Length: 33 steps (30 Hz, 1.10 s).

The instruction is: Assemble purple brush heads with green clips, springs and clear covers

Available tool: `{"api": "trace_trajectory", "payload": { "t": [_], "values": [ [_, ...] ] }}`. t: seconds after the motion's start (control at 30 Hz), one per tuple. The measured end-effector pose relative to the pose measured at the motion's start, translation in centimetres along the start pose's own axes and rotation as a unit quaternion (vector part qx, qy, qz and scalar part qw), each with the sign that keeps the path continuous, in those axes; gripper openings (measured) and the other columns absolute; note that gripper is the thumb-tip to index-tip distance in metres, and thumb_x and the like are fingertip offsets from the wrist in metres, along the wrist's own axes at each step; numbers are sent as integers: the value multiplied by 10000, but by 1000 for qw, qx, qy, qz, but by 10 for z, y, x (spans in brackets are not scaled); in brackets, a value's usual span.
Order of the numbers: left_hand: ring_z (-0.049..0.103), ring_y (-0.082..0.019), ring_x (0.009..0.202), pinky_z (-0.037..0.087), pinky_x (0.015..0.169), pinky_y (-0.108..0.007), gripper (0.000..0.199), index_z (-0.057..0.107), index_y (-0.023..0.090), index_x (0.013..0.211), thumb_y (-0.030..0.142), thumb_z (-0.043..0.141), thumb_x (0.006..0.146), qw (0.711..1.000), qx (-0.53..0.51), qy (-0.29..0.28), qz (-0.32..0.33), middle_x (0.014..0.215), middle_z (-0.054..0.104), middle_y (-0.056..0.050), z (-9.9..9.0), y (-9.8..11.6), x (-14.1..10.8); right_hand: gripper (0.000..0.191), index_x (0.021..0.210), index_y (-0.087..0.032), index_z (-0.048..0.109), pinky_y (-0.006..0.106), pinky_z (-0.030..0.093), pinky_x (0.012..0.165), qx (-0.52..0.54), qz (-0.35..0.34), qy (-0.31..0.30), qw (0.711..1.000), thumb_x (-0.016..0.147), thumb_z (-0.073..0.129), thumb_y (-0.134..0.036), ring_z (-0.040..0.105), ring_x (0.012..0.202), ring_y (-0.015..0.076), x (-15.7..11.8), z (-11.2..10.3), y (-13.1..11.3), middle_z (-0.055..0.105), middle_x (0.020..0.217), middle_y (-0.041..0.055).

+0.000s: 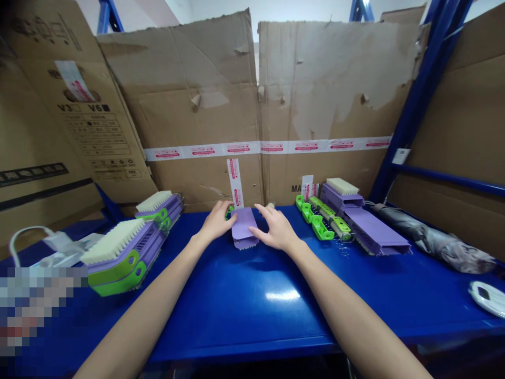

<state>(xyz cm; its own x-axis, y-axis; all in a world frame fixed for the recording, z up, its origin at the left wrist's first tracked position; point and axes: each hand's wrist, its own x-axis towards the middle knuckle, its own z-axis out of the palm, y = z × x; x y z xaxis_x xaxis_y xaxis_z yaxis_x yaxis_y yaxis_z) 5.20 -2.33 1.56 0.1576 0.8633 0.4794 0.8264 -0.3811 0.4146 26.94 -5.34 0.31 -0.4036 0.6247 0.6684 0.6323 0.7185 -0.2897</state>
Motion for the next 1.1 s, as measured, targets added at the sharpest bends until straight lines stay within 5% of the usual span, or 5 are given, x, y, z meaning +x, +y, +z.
{"api": "trace_trajectory", "payload": {
  "t": [0.13, 0.27, 0.63, 0.83, 1.1],
  "values": [
    [498, -264, 1173, 378, 1005, -411, 447, 481, 194, 1240, 245, 499, 796, 998, -56, -20, 9, 1234, 531, -124, 10, -6, 3, 832, 1424, -194, 319, 459, 396, 930, -55, -68, -23, 996, 731, 651, -515, 459, 1164, 322, 3, 3, -17, 467, 1310, 170],
    [506, -239, 1180, 376, 1013, -397, 382, 508, 198, 1198, 204, 427, 825, 993, -99, -58, 25, 1235, 576, -101, 14, -5, 3, 815, 1446, -220, 267, 457, 404, 901, -92, -61, -54, 992, 751, 646, -411, 454, 1153, 314, 3, 12, -22, 422, 1335, 167],
    [590, -274, 1012, 439, 899, -408, 314, 590, 199, 1057, 371, 578, 795, 990, -132, -3, -41, 1030, 665, -111, 14, -8, 6, 821, 1429, -195, 297, 449, 401, 909, -83, -75, -62, 992, 714, 656, -379, 418, 1168, 321, 2, 5, -16, 388, 1326, 177],
    [625, -284, 943, 450, 835, -399, 320, 577, 211, 1054, 389, 583, 788, 991, -97, -14, -93, 948, 685, -93, 8, -9, 8, 727, 1379, -138, 385, 403, 431, 836, -131, -29, -33, 990, 696, 608, -246, 473, 1039, 291, 3, 5, -6, 476, 1148, 173],
    [605, -311, 1044, 421, 863, -417, 343, 514, 205, 1137, 407, 450, 868, 988, 40, -30, -144, 1046, 674, -138, 1, 6, 4, 477, 1263, -162, 517, 265, 417, 667, -51, 73, -103, 991, 795, 564, -247, 590, 767, 175, 2, 3, 13, 657, 921, 73]
  ]
}}
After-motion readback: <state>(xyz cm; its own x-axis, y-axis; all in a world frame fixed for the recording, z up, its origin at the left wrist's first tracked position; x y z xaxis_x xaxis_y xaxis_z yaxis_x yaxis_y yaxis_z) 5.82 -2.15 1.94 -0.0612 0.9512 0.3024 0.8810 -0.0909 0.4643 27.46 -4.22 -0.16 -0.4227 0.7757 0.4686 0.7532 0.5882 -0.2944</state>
